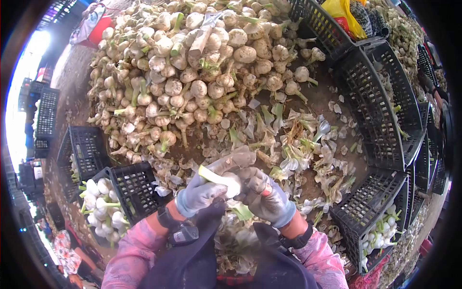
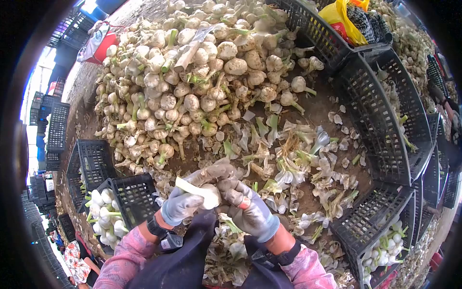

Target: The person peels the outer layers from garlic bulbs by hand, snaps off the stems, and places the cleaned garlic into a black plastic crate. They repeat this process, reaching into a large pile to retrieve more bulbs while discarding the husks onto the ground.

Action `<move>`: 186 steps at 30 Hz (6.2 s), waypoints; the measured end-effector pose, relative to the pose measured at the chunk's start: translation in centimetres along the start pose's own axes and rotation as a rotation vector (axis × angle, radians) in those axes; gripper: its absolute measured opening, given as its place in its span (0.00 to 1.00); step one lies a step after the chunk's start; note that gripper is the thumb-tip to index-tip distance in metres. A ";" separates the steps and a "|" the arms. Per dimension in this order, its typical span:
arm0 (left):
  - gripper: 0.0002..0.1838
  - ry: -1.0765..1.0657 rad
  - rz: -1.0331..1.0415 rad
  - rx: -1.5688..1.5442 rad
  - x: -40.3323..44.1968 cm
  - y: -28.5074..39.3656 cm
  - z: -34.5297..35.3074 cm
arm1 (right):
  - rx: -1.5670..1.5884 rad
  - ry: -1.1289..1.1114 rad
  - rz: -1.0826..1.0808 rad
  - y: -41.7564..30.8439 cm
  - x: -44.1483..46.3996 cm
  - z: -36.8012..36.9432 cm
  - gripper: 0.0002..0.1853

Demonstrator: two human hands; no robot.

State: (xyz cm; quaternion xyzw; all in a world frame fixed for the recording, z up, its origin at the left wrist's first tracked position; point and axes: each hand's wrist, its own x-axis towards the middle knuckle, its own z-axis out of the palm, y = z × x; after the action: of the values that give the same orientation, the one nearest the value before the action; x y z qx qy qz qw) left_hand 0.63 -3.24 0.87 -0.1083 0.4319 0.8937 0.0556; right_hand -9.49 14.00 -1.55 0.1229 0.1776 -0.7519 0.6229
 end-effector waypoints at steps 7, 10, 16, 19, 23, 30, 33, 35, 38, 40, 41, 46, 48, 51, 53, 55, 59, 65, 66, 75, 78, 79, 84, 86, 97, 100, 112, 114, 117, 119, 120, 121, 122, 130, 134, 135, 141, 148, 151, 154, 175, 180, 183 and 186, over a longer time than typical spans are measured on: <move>0.42 0.142 0.068 -0.018 0.1 1.1 1.5 | -0.529 0.233 -0.178 0.7 -0.4 1.8 0.14; 0.39 0.179 0.097 -0.015 0.1 0.1 1.6 | -0.687 0.258 -0.287 1.3 -0.3 1.5 0.12; 0.37 0.298 0.116 -0.105 -0.5 -0.7 0.4 | -0.773 0.272 -0.286 1.7 0.2 -0.5 0.10; 0.38 0.309 0.122 -0.221 -1.6 -1.1 -0.9 | -1.132 0.231 -0.125 1.7 0.5 -2.7 0.11; 0.38 0.259 0.090 -0.211 -1.1 0.5 -0.2 | -1.303 0.218 -0.144 0.4 0.1 -1.7 0.17; 0.23 0.504 -0.126 -0.019 -0.1 -1.9 -0.7 | -1.230 0.079 -0.615 0.4 0.5 1.7 0.19; 0.23 0.576 -0.059 -0.085 0.3 -1.6 -0.1 | -1.404 0.088 -0.686 0.8 0.2 0.6 0.20; 0.24 0.531 0.041 -0.222 0.1 -2.9 -1.0 | -1.257 0.195 -0.557 1.2 0.5 -0.9 0.18; 0.27 0.512 0.034 -0.242 0.0 -2.6 -0.4 | -0.754 0.363 -0.376 0.8 0.5 0.8 0.14; 0.25 0.503 0.044 -0.233 0.4 -1.8 0.6 | -0.757 0.335 -0.477 1.2 0.5 2.7 0.13; 0.24 0.509 0.045 -0.262 0.6 -1.0 1.4 | -0.864 0.300 -0.502 1.4 0.4 2.5 0.12; 0.23 0.432 0.115 -0.482 -0.9 -3.3 -1.0 | -1.231 0.249 -0.483 2.1 1.5 -3.5 0.17; 0.26 0.323 0.155 -0.564 -0.1 -1.2 0.1 | -1.528 0.279 -0.187 0.6 1.4 -4.8 0.23; 0.33 0.262 0.133 -0.484 0.4 -0.9 0.0 | -2.044 0.208 -0.476 -0.4 0.7 -5.1 0.25; 0.35 0.298 0.071 -0.053 1.1 -1.0 0.9 | -1.115 0.133 -0.320 -0.4 0.5 -2.0 0.29; 0.35 0.122 0.176 0.546 2.1 -2.2 0.1 | -0.074 -0.007 -0.017 0.1 -0.3 0.2 0.32; 0.32 0.389 0.318 1.068 3.2 -4.2 -5.8 | 0.113 0.244 -0.148 -3.4 -3.3 -1.6 0.33; 0.19 0.814 0.229 2.184 3.1 -3.1 -17.1 | 0.406 -0.252 -0.886 -11.7 -20.1 -6.1 0.18; 0.18 0.734 0.157 2.439 3.3 -3.2 -18.4 | 0.449 -0.338 -0.939 -12.6 -22.2 -6.4 0.19; 0.16 0.699 -0.224 2.429 5.9 -2.1 -18.5 | -0.290 0.308 -0.417 -5.3 -8.2 -3.3 0.32; 0.24 0.791 -0.231 2.405 4.1 -3.7 -19.8 | -0.407 0.207 -0.144 -2.7 -3.6 -3.3 0.30; 0.27 0.815 -0.207 2.414 4.0 -3.8 -19.6 | -0.510 0.145 -0.142 -1.9 -2.6 -3.5 0.30; 0.28 0.870 -0.341 1.375 1.5 -4.4 -13.2 | -1.436 0.196 -0.374 -0.7 1.3 -3.7 0.34; 0.28 0.795 -0.203 0.951 1.2 -6.4 -10.2 | -1.868 0.162 -0.581 -1.3 2.0 -1.2 0.35; 0.31 0.208 0.273 1.057 2.7 -0.7 -0.7 | -0.590 0.033 -0.368 -1.2 0.8 -2.2 0.28; 0.38 0.229 0.218 0.939 2.1 -1.9 0.8 | -0.579 0.070 -0.287 0.0 0.8 -1.9 0.29; 0.36 0.326 0.322 1.014 2.1 -1.1 2.9 | -0.490 0.142 -0.243 -1.0 0.0 0.5 0.25; 0.36 0.331 0.330 1.026 2.1 -1.1 2.9 | -0.467 0.106 -0.236 -1.2 -0.2 0.3 0.25; 0.36 0.338 0.347 0.995 1.9 -1.3 2.8 | -0.483 0.069 -0.242 -1.3 -0.4 0.3 0.24; 0.36 0.327 0.302 0.935 1.6 -1.4 2.7 | -0.541 0.090 -0.276 -1.2 -0.4 0.2 0.24; 0.36 0.332 0.316 0.936 1.6 -1.4 2.7 | -0.567 0.079 -0.259 -1.4 -0.5 0.0 0.24; 0.35 0.335 0.330 0.936 1.6 -1.4 2.6 | -0.592 0.068 -0.242 -1.6 -0.6 -0.1 0.24; 0.35 0.339 0.343 0.937 1.6 -1.4 2.6 | -0.617 0.058 -0.225 -1.7 -0.7 -0.2 0.24; 0.33 0.409 0.433 1.083 2.4 -0.7 3.2 | -0.883 0.346 -0.428 -0.7 -0.5 1.9 0.16; 0.31 0.423 0.512 1.183 2.4 -1.2 3.7 | -1.057 0.538 -0.537 -0.7 -0.7 2.3 0.08; 0.30 0.411 0.493 1.154 2.4 -1.3 3.5 | -1.073 0.525 -0.568 -0.7 -0.6 1.9 0.08; 0.28 0.323 0.048 0.181 1.2 -2.0 3.5 | -1.552 0.483 -0.866 -2.1 0.3 0.6 0.13; 0.37 0.192 0.058 -0.154 2.0 -1.5 2.3 | -1.463 0.263 -0.698 -4.9 -0.3 -1.8 0.14; 0.38 0.348 0.132 0.188 2.1 -1.0 3.6 | -1.002 0.265 -0.526 -3.2 -1.4 1.0 0.15; 0.38 0.266 0.245 0.375 1.9 -2.6 3.0 | -1.014 0.289 -0.553 -2.1 -0.8 2.4 0.15; 0.30 0.369 -0.072 0.095 2.1 -1.5 2.0 | -1.056 0.278 -0.615 -1.7 -0.9 0.1 0.10; 0.28 0.196 -0.123 -0.213 1.8 -1.1 0.6 | -0.208 0.069 -0.262 -0.9 -0.9 -0.7 0.11; 0.27 0.336 -0.013 -0.068 2.0 -0.9 2.5 | -0.337 0.118 -0.322 -0.9 -0.7 -0.1 0.12; 0.24 0.364 -0.023 0.013 1.5 -2.2 1.4 | -0.720 0.187 -0.303 -0.7 -0.9 -1.1 0.12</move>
State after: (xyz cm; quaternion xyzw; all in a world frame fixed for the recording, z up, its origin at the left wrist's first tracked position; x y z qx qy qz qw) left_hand -0.60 -0.75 -0.31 -0.2729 0.4392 0.8558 -0.0126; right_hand -10.09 15.34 -2.08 -0.0630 0.5020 -0.7104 0.4893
